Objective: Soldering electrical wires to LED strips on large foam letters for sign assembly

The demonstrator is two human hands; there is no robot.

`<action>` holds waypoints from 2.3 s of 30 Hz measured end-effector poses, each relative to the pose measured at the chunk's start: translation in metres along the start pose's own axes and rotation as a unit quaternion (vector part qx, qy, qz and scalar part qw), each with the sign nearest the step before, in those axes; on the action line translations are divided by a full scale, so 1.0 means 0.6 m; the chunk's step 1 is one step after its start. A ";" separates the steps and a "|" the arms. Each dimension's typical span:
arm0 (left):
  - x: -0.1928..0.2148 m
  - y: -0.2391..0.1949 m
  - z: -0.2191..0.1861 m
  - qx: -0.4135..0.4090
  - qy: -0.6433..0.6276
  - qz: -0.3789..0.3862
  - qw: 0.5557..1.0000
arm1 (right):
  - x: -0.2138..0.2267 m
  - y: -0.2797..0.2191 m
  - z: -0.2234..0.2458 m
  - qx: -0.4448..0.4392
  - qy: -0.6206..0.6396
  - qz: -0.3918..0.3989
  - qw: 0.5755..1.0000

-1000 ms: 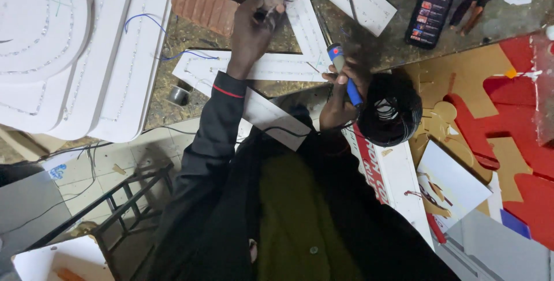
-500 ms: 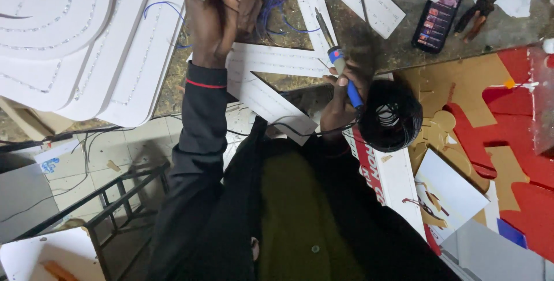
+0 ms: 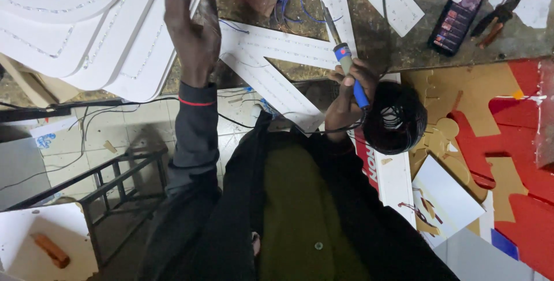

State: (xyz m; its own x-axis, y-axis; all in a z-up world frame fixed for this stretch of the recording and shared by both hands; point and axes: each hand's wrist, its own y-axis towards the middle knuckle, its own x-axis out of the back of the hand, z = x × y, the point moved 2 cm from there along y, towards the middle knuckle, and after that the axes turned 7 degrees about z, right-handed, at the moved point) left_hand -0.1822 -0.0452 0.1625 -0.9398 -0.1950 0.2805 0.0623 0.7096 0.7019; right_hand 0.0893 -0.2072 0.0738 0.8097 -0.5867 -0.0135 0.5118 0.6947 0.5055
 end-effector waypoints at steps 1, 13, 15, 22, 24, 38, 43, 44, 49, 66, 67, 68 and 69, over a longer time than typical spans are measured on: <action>-0.006 -0.027 0.018 -0.017 0.038 0.060 0.997 | 0.000 -0.002 -0.004 0.006 0.002 0.008 1.000; -0.053 -0.141 0.153 -0.014 0.076 0.281 0.957 | -0.033 -0.018 0.045 0.017 0.037 0.109 0.993; -0.053 -0.140 0.155 -0.033 0.068 0.282 0.956 | -0.037 -0.019 0.044 0.018 0.031 0.126 0.991; -0.051 -0.141 0.157 -0.017 0.080 0.288 0.954 | -0.043 -0.024 0.028 -0.001 0.048 0.163 0.985; -0.051 -0.141 0.162 -0.020 0.073 0.289 0.954 | -0.047 -0.025 0.021 -0.016 0.046 0.185 0.982; -0.056 -0.150 0.167 0.022 0.137 0.292 0.946 | -0.082 -0.038 -0.005 -0.064 0.086 0.233 0.967; -0.060 -0.161 0.181 0.029 0.156 0.286 0.945 | -0.081 -0.053 -0.043 -0.066 0.099 0.231 0.966; -0.060 -0.163 0.184 0.029 0.155 0.286 0.945 | -0.082 -0.051 -0.044 -0.051 0.095 0.236 0.966; -0.059 -0.158 0.174 0.038 0.165 0.293 0.941 | -0.091 -0.045 -0.035 -0.069 0.090 0.227 0.967; -0.058 -0.159 0.169 0.033 0.169 0.295 0.940 | -0.091 -0.043 -0.036 -0.050 0.076 0.230 0.969; -0.058 -0.160 0.168 0.037 0.165 0.295 0.940 | -0.090 -0.044 -0.035 -0.068 0.078 0.229 0.968; -0.058 -0.160 0.167 0.040 0.162 0.295 0.941 | -0.090 -0.045 -0.034 -0.085 0.079 0.228 0.967; -0.058 -0.161 0.168 0.040 0.162 0.295 0.941 | -0.090 -0.044 -0.038 -0.085 0.079 0.228 0.967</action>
State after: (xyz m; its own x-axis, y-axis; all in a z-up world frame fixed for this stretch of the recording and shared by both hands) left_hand -0.1892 -0.0385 0.0190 -0.5972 0.0621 0.7997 0.5032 0.8053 0.3133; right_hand 0.0385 -0.1847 0.0416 0.9892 -0.1416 0.0378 0.1204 0.9325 0.3406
